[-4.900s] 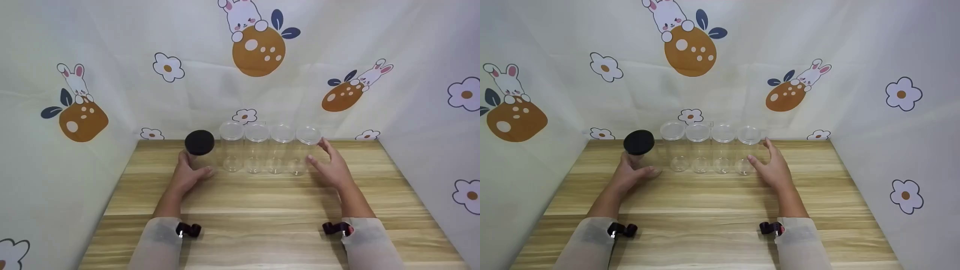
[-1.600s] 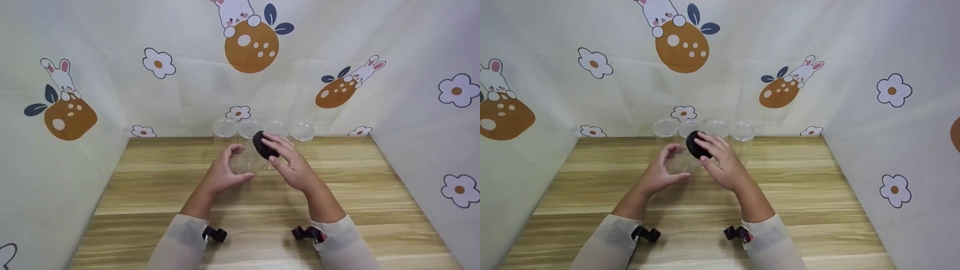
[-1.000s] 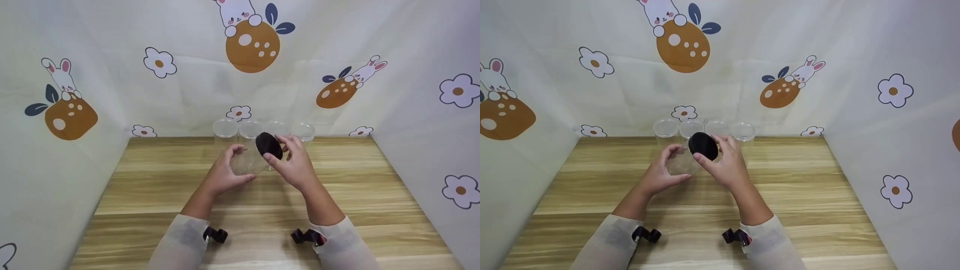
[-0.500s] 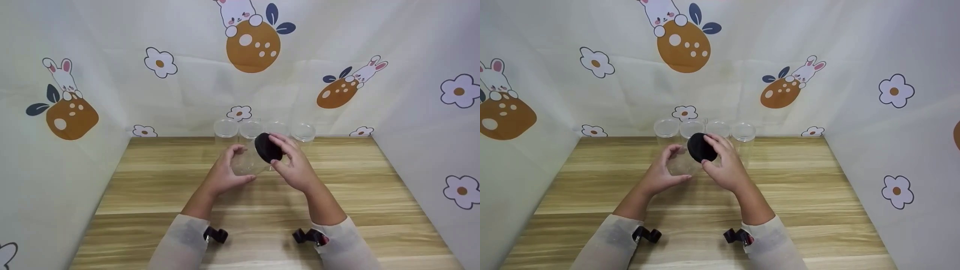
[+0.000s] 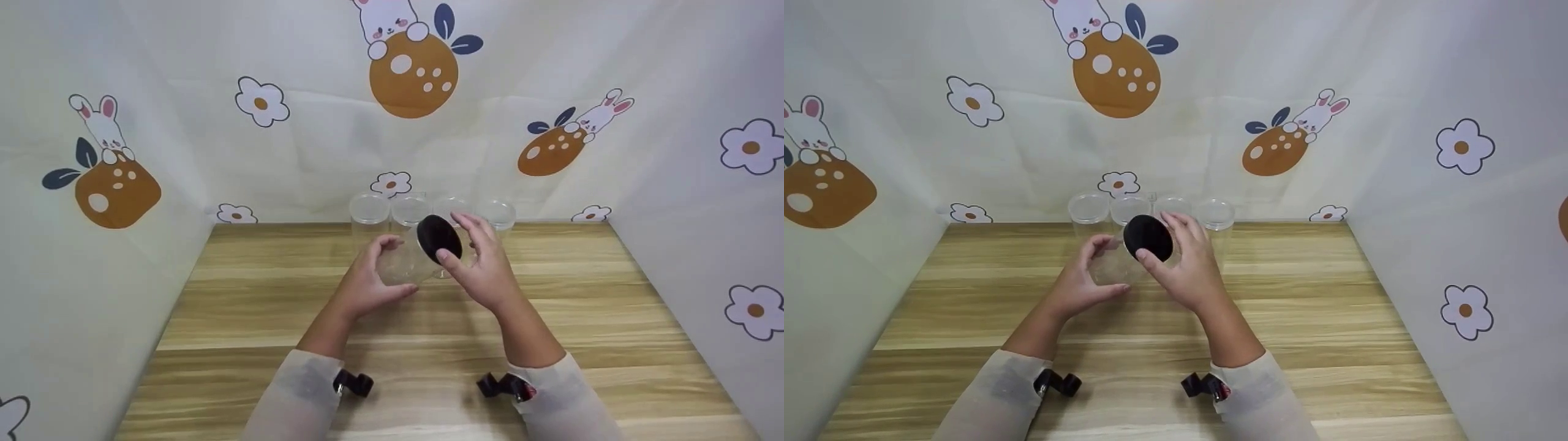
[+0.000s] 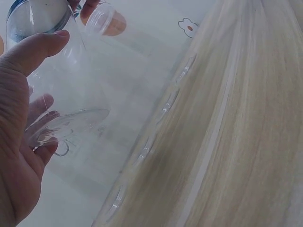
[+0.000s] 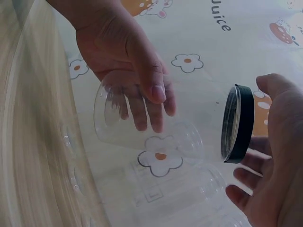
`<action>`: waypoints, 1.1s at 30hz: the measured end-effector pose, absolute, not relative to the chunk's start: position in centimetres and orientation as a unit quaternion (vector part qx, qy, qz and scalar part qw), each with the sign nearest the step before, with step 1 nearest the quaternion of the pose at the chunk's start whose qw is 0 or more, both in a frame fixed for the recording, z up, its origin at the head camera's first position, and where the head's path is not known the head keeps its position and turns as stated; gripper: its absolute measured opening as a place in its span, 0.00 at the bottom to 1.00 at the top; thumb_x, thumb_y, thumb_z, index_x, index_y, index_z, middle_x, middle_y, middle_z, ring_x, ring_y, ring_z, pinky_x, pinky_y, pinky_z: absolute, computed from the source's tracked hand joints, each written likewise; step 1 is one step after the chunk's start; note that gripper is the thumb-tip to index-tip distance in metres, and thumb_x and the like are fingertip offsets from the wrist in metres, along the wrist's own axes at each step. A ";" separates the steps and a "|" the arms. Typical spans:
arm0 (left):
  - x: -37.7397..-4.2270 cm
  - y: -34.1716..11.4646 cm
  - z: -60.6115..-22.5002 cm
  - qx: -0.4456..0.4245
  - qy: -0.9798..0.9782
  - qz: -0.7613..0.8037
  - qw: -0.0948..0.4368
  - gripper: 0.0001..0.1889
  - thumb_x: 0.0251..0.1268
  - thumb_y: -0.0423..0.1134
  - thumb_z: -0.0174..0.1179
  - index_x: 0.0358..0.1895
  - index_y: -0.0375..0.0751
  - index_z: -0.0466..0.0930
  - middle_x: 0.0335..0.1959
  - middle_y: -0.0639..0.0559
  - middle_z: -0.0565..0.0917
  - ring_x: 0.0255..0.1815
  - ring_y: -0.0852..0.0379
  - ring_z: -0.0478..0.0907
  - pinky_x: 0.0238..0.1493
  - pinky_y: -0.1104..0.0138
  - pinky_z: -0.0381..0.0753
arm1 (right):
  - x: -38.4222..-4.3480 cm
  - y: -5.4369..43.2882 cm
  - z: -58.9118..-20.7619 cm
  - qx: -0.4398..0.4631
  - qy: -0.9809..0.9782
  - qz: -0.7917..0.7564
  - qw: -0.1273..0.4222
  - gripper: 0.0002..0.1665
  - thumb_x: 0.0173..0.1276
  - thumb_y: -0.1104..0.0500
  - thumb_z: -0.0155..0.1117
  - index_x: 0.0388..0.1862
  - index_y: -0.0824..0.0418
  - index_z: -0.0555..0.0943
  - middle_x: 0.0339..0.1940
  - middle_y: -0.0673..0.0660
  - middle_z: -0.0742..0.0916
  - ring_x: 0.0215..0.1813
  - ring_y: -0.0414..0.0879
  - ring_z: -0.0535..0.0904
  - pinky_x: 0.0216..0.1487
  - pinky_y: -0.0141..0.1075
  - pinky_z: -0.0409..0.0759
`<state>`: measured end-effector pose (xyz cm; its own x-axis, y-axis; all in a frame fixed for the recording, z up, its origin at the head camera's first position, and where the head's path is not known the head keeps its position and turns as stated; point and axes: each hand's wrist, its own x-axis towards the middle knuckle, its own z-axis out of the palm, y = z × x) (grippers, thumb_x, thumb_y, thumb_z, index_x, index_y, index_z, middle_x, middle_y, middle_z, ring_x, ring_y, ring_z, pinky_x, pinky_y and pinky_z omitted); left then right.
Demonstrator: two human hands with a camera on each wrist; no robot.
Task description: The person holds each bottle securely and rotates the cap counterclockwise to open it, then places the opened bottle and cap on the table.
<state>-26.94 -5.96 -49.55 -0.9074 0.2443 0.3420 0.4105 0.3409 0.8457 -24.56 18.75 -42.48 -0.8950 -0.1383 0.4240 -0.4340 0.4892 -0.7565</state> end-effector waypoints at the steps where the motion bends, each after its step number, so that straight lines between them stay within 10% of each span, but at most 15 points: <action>1: -27.0 -6.0 -49.6 -0.202 -0.816 -0.537 0.079 0.49 0.43 0.50 0.88 0.72 0.52 0.71 0.69 0.53 0.80 0.72 0.54 0.76 0.81 0.52 0.70 | -24.6 18.8 -42.4 0.153 -0.856 0.468 0.160 0.44 0.67 0.44 0.75 0.78 0.57 0.75 0.76 0.57 0.77 0.74 0.55 0.72 0.65 0.49 0.76; 16: -26.9 -5.9 -49.5 -0.209 -0.832 -0.507 0.086 0.51 0.43 0.56 0.86 0.73 0.48 0.71 0.69 0.50 0.80 0.73 0.52 0.75 0.81 0.51 0.70 | -24.7 18.6 -42.4 0.115 -0.876 0.451 0.126 0.39 0.66 0.41 0.77 0.72 0.57 0.82 0.63 0.57 0.82 0.59 0.53 0.74 0.53 0.41 0.73; 33: -26.9 -5.8 -49.4 -0.205 -0.830 -0.512 0.086 0.51 0.42 0.55 0.87 0.73 0.50 0.71 0.70 0.50 0.79 0.74 0.44 0.75 0.80 0.49 0.70 | -24.5 19.5 -42.2 0.240 -0.851 0.452 0.119 0.40 0.62 0.66 0.65 0.76 0.54 0.78 0.82 0.52 0.77 0.83 0.57 0.64 0.72 0.55 0.76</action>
<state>-26.90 -5.80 -49.44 -0.9013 0.2515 0.3526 0.4280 0.3921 0.8143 -24.49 19.47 -42.21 -0.8563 -0.3004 0.4201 -0.5163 0.4761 -0.7119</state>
